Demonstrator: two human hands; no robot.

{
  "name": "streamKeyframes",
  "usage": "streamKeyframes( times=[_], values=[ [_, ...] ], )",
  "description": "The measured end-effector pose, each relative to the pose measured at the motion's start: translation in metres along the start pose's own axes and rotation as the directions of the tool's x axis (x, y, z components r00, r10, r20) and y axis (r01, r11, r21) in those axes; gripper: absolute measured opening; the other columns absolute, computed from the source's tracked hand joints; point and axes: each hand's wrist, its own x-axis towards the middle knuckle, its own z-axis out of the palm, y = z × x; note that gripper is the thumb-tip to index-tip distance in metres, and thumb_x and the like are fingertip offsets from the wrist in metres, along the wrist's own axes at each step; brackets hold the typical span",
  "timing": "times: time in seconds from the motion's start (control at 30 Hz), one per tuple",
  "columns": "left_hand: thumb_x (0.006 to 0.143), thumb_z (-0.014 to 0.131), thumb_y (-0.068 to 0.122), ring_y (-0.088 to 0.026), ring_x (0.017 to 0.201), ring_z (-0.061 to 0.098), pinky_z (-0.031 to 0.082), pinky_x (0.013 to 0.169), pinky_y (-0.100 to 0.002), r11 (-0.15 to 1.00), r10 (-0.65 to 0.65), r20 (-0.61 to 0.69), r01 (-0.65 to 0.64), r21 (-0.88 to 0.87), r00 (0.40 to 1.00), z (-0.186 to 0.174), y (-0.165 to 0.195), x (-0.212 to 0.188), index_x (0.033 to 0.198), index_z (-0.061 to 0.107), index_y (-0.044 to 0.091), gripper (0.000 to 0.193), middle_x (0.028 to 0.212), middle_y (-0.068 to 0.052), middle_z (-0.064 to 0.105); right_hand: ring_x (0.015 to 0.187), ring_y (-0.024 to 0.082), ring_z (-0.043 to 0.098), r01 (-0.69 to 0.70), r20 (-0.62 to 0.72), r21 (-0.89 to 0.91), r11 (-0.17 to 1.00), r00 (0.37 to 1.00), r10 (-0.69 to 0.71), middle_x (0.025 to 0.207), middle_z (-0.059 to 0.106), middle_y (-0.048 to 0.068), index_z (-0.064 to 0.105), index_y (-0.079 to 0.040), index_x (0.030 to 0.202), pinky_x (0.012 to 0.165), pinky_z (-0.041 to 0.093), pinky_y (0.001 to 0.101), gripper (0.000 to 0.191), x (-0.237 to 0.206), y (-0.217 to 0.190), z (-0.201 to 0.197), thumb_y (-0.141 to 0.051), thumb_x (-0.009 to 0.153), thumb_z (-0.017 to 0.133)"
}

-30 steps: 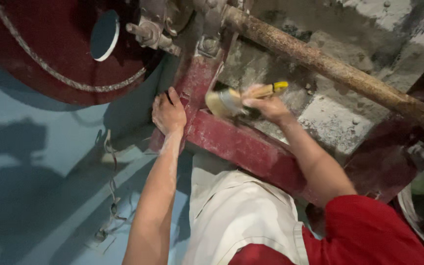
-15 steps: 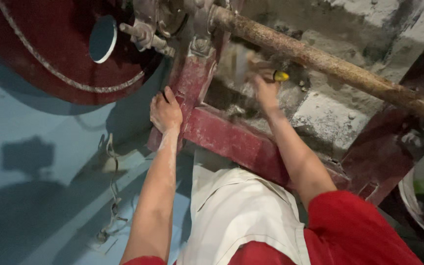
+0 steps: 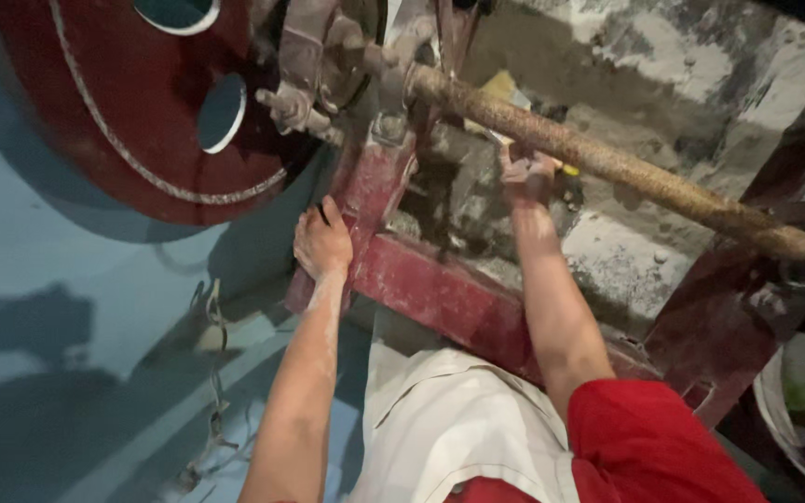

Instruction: The person cleans a red industrial machine using a yellow-handled brush. They scrub the metal surfaces, rollers, and crevices to remove white residue and debris.

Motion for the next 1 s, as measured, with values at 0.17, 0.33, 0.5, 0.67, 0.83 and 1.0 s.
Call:
streamKeyframes(
  times=[0.17, 0.33, 0.5, 0.67, 0.83, 1.0],
  values=[
    [0.109, 0.039, 0.048, -0.045, 0.105, 0.064, 0.049, 0.092, -0.056, 0.999, 0.032, -0.024, -0.032, -0.009, 0.999, 0.001, -0.001, 0.001, 0.107, 0.069, -0.002, 0.059, 0.11, -0.026, 0.069, 0.086, 0.028, 0.073, -0.072, -0.143, -0.175, 0.982, 0.989, 0.047, 0.098, 0.074, 0.014, 0.061, 0.001, 0.118, 0.082, 0.064, 0.0484, 0.026, 0.005, 0.013, 0.016, -0.009, 0.101, 0.045],
    [0.108, 0.039, 0.048, -0.045, 0.106, 0.064, 0.049, 0.092, -0.056, 1.0, 0.002, 0.015, -0.002, -0.014, 1.0, 0.0, 0.0, 0.001, 0.107, 0.07, -0.002, 0.059, 0.11, -0.026, 0.07, 0.079, 0.027, 0.07, 0.323, 0.328, -0.945, -0.061, 0.928, -0.178, 0.087, 0.074, 0.015, 0.066, -0.004, 0.103, 0.069, 0.056, 0.0414, 0.01, -0.03, -0.006, 0.031, -0.009, 0.094, 0.067],
    [0.108, 0.039, 0.048, -0.045, 0.106, 0.065, 0.05, 0.091, -0.056, 0.999, 0.038, -0.027, -0.038, 0.0, 0.999, -0.001, 0.004, 0.002, 0.106, 0.07, -0.001, 0.058, 0.11, -0.025, 0.07, 0.089, 0.026, 0.073, 0.65, 0.605, -0.736, -0.187, 0.756, 0.25, 0.098, 0.076, 0.015, 0.071, 0.0, 0.099, 0.076, 0.059, 0.0425, 0.019, -0.1, -0.037, 0.023, -0.017, 0.09, 0.066],
    [0.108, 0.04, 0.047, -0.045, 0.105, 0.065, 0.05, 0.09, -0.056, 1.0, -0.006, 0.005, 0.006, -0.001, 1.0, -0.001, 0.004, 0.002, 0.105, 0.07, -0.002, 0.058, 0.111, -0.025, 0.07, 0.104, 0.022, 0.069, 0.712, 0.716, -0.697, 0.08, 0.695, 0.058, 0.116, 0.069, 0.013, 0.067, -0.004, 0.11, 0.088, 0.063, 0.0359, 0.022, -0.095, -0.101, 0.069, -0.025, 0.102, 0.068],
    [0.108, 0.041, 0.047, -0.044, 0.103, 0.065, 0.05, 0.09, -0.056, 1.0, 0.016, -0.011, -0.016, -0.016, 1.0, -0.004, 0.004, -0.001, 0.103, 0.071, -0.002, 0.058, 0.108, -0.024, 0.071, 0.103, 0.02, 0.066, 0.806, 0.657, -0.509, 0.301, 0.59, -0.469, 0.116, 0.064, 0.005, 0.058, -0.009, 0.129, 0.09, 0.06, 0.0399, 0.034, 0.012, -0.134, 0.169, -0.023, 0.102, 0.072],
    [0.108, 0.041, 0.047, -0.044, 0.101, 0.066, 0.05, 0.087, -0.057, 0.999, 0.039, -0.051, -0.039, 0.009, 0.998, -0.004, 0.004, -0.001, 0.1, 0.071, -0.001, 0.057, 0.105, -0.024, 0.071, 0.103, 0.018, 0.069, 0.624, 0.573, -0.662, 0.415, 0.778, -0.257, 0.117, 0.072, 0.007, 0.063, -0.005, 0.12, 0.089, 0.058, 0.0302, 0.018, 0.064, -0.086, 0.176, -0.014, 0.105, 0.066]
  ],
)
